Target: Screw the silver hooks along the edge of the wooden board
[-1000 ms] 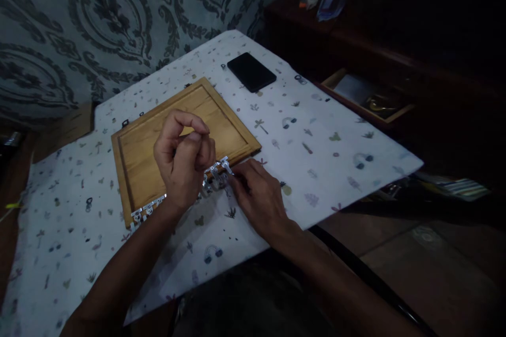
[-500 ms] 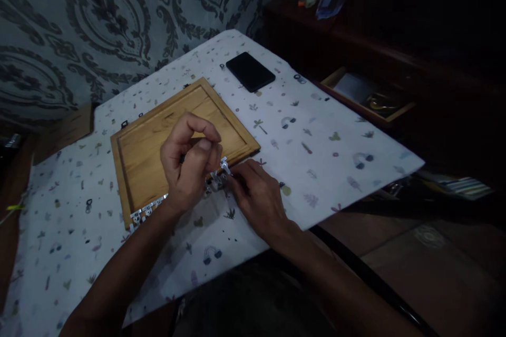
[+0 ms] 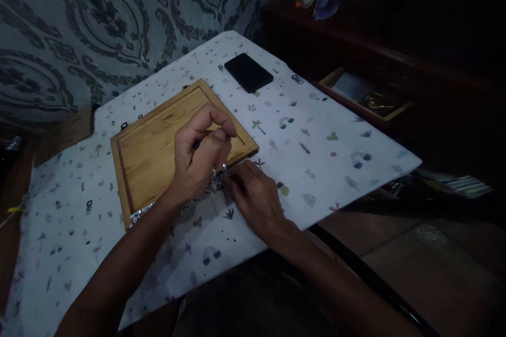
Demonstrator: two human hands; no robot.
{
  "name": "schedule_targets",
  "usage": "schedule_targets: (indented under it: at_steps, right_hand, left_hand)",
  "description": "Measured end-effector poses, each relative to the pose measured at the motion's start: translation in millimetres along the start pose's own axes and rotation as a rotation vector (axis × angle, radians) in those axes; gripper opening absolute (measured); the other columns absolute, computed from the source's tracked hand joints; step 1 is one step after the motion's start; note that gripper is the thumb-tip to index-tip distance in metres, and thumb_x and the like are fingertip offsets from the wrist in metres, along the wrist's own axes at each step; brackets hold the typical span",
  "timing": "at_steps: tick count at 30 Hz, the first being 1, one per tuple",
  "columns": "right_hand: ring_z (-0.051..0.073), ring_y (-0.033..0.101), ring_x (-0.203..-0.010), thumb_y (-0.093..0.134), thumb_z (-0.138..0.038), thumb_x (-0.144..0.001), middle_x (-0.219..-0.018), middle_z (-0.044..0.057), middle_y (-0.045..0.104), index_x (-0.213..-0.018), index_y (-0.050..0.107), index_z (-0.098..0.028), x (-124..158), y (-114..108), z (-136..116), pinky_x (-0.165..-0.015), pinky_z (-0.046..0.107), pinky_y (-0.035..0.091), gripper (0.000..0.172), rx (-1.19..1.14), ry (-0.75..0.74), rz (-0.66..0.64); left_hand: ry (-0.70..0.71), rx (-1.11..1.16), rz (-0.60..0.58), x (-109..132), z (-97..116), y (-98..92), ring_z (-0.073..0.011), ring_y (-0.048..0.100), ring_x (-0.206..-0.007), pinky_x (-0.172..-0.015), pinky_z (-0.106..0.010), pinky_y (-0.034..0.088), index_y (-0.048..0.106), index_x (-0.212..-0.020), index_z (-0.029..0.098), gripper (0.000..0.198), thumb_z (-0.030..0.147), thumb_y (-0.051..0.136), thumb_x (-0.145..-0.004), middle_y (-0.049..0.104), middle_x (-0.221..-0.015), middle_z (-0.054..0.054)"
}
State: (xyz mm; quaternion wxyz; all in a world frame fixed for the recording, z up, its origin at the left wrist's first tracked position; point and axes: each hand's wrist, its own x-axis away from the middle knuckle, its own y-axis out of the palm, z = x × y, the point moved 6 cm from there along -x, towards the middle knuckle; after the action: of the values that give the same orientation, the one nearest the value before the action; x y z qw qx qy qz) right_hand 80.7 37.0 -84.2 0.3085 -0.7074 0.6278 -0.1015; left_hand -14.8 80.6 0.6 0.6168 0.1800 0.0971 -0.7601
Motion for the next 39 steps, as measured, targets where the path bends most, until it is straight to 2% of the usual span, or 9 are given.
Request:
schedule_targets:
  at_steps: [7,13,16,22,26,28,30,33,39]
  right_hand:
    - [0.019,0.063,-0.078,0.054,-0.016,-0.094,-0.087,0.004,0.066,-0.090,0.062,-0.019,1.1,-1.8,-0.4,-0.067,0.030,0.047,0.009,-0.007,-0.042,0.034]
    - [0.018,0.063,-0.075,0.054,-0.017,-0.094,-0.085,0.004,0.066,-0.088,0.061,-0.020,2.1,-3.3,0.0,-0.065,0.029,0.048,0.010,-0.021,-0.069,0.079]
    - [0.018,0.064,-0.076,0.053,-0.016,-0.094,-0.087,0.005,0.067,-0.089,0.061,-0.019,2.2,-2.8,0.3,-0.065,0.029,0.048,0.010,-0.031,-0.072,0.076]
    - [0.019,0.064,-0.077,0.053,-0.016,-0.094,-0.087,0.005,0.067,-0.088,0.062,-0.018,2.9,-1.9,0.9,-0.066,0.030,0.048,0.011,-0.016,-0.081,0.081]
    - [0.018,0.063,-0.076,0.055,-0.017,-0.094,-0.087,0.005,0.067,-0.087,0.061,-0.019,2.5,-1.5,1.9,-0.066,0.030,0.048,0.010,-0.003,-0.069,0.081]
    - [0.018,0.063,-0.076,0.056,-0.017,-0.094,-0.087,0.004,0.067,-0.087,0.062,-0.020,2.1,-1.1,2.3,-0.067,0.030,0.049,0.009,-0.005,-0.064,0.079]
    - [0.018,0.064,-0.077,0.057,-0.018,-0.093,-0.087,0.004,0.067,-0.087,0.062,-0.020,1.6,-0.6,2.5,-0.067,0.030,0.049,0.008,-0.005,-0.057,0.077]
    - [0.019,0.064,-0.078,0.057,-0.019,-0.094,-0.086,0.004,0.067,-0.088,0.063,-0.020,0.8,0.3,2.8,-0.069,0.031,0.049,0.009,0.003,-0.035,0.068]
    - [0.019,0.063,-0.079,0.054,-0.021,-0.096,-0.087,0.005,0.066,-0.088,0.063,-0.018,0.8,0.2,1.5,-0.069,0.031,0.049,0.012,-0.006,-0.037,0.042]
  left_hand:
    - [-0.061,0.110,-0.071,-6.8,-3.9,-0.9,-0.0032,0.026,-0.035,-0.037,-0.017,0.022,0.061,-0.076,0.017,0.011,0.018,0.060,-0.087,0.035,-0.049,0.008]
    - [-0.183,0.101,-0.250,-14.7,-6.1,2.3,-0.0030,0.026,-0.034,-0.038,-0.017,0.026,0.063,-0.077,0.017,0.011,0.016,0.056,-0.085,0.035,-0.048,0.007]
    - [-0.250,0.068,-0.279,-19.4,-8.7,1.0,-0.0035,0.026,-0.033,-0.036,-0.017,0.026,0.062,-0.073,0.017,0.009,0.015,0.058,-0.081,0.032,-0.048,0.007]
    - [-0.258,0.045,-0.151,-25.0,-12.3,-13.7,-0.0056,0.028,-0.033,-0.036,-0.019,0.030,0.059,-0.072,0.019,0.013,0.024,0.068,-0.080,0.028,-0.046,0.008]
    - [-0.162,-0.089,0.008,-22.8,-3.8,-23.9,-0.0103,0.050,-0.048,-0.049,-0.023,0.045,0.059,-0.085,0.021,0.018,0.034,0.071,-0.085,0.048,-0.057,0.004]
    - [-0.107,-0.142,0.121,-17.4,1.7,-25.1,-0.0107,0.054,-0.055,-0.056,-0.024,0.049,0.056,-0.089,0.022,0.022,0.038,0.071,-0.087,0.052,-0.063,0.004]
    - [-0.061,-0.138,0.217,-9.7,4.7,-21.6,-0.0092,0.049,-0.052,-0.054,-0.023,0.046,0.054,-0.089,0.022,0.022,0.040,0.068,-0.089,0.047,-0.061,0.006]
    - [0.016,-0.122,0.299,0.2,5.7,-11.8,-0.0076,0.034,-0.043,-0.043,-0.020,0.032,0.052,-0.084,0.022,0.022,0.039,0.064,-0.093,0.033,-0.054,0.009]
    - [0.048,-0.111,0.247,-1.9,0.1,-5.1,-0.0057,0.024,-0.036,-0.036,-0.021,0.020,0.052,-0.080,0.022,0.028,0.045,0.060,-0.094,0.024,-0.050,0.009]
